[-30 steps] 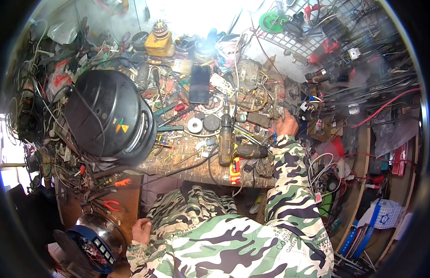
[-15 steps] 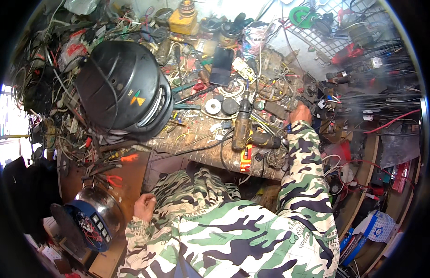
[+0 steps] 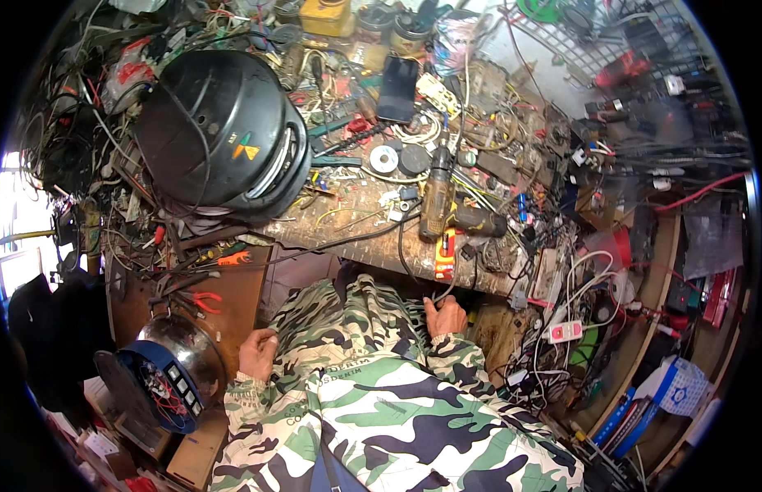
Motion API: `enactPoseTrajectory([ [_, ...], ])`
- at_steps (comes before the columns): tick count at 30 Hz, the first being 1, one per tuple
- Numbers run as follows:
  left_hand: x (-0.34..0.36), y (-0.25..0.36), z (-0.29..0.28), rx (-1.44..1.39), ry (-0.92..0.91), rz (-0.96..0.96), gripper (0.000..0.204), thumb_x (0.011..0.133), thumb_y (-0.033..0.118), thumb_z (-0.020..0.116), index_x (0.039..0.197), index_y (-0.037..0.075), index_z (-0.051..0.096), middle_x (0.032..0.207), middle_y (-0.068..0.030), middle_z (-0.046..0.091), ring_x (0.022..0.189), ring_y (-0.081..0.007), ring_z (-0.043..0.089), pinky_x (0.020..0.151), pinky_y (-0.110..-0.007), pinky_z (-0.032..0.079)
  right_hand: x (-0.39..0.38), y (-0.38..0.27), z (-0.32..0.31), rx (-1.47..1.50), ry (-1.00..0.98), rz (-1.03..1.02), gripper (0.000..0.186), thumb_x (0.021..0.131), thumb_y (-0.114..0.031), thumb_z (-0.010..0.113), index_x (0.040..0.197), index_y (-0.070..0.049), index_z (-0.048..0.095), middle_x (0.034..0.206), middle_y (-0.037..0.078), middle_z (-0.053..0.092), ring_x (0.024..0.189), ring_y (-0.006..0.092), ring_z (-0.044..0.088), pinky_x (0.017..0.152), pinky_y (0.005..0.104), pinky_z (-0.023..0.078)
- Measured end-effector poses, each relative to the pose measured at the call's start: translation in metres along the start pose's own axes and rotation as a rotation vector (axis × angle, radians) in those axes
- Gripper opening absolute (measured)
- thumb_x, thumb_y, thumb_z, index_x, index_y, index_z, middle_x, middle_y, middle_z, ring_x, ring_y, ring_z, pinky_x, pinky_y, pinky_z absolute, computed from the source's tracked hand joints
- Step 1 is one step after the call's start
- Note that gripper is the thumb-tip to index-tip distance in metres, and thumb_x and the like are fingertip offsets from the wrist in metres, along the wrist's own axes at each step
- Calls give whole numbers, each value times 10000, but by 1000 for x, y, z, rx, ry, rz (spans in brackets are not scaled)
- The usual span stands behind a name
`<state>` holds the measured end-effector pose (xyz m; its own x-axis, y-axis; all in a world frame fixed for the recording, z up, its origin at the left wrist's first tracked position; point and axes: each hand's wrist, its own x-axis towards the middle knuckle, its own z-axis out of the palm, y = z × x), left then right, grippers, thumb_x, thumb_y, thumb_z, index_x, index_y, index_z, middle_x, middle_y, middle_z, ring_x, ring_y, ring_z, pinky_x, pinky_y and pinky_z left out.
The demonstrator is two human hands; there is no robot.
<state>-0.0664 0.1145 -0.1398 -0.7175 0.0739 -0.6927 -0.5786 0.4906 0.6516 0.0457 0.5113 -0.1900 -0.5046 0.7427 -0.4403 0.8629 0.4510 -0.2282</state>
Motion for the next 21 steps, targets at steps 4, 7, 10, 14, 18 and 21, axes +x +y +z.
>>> enactPoseTrajectory([
  [4,9,-3,2,76,-41,43,267,962,149,656,1138,-52,661,984,-95,714,892,-134,664,804,-278,525,17,41,41,475,5,-142,421,926,-316,700,1110,63,702,859,234,715,783,367,713,732,450,544],
  [7,17,20,2,178,-102,86,259,958,154,661,1135,-35,669,979,-103,724,893,-142,677,808,-291,537,17,53,58,977,-308,133,320,1039,-257,546,969,26,677,837,108,716,748,158,682,663,276,531],
  [10,15,49,14,218,-175,165,269,947,161,677,1144,-21,667,992,-111,715,911,-168,685,833,-303,538,-3,26,8,1276,-466,115,312,1061,-267,500,893,-24,600,828,129,685,670,177,603,635,307,495],
  [14,17,99,52,534,-323,535,507,852,230,762,1288,25,605,1232,-191,646,1169,-325,621,1029,-419,482,-22,-35,-64,2068,-738,170,330,1073,-361,504,900,-84,553,782,55,542,775,226,515,619,358,421],
  [18,23,133,107,532,-453,706,891,752,283,834,1511,62,421,1449,-250,487,1379,-443,416,1157,-487,370,-13,-66,-88,2203,-771,287,355,1079,-393,510,920,-79,554,802,39,518,834,213,515,729,354,501],
  [21,50,108,159,471,-683,842,882,743,264,811,1507,58,422,1374,-254,550,1318,-442,483,1127,-486,402,-8,-78,-89,2390,-749,243,321,1093,-364,492,1018,-58,554,859,29,523,839,180,507,751,339,513],
])
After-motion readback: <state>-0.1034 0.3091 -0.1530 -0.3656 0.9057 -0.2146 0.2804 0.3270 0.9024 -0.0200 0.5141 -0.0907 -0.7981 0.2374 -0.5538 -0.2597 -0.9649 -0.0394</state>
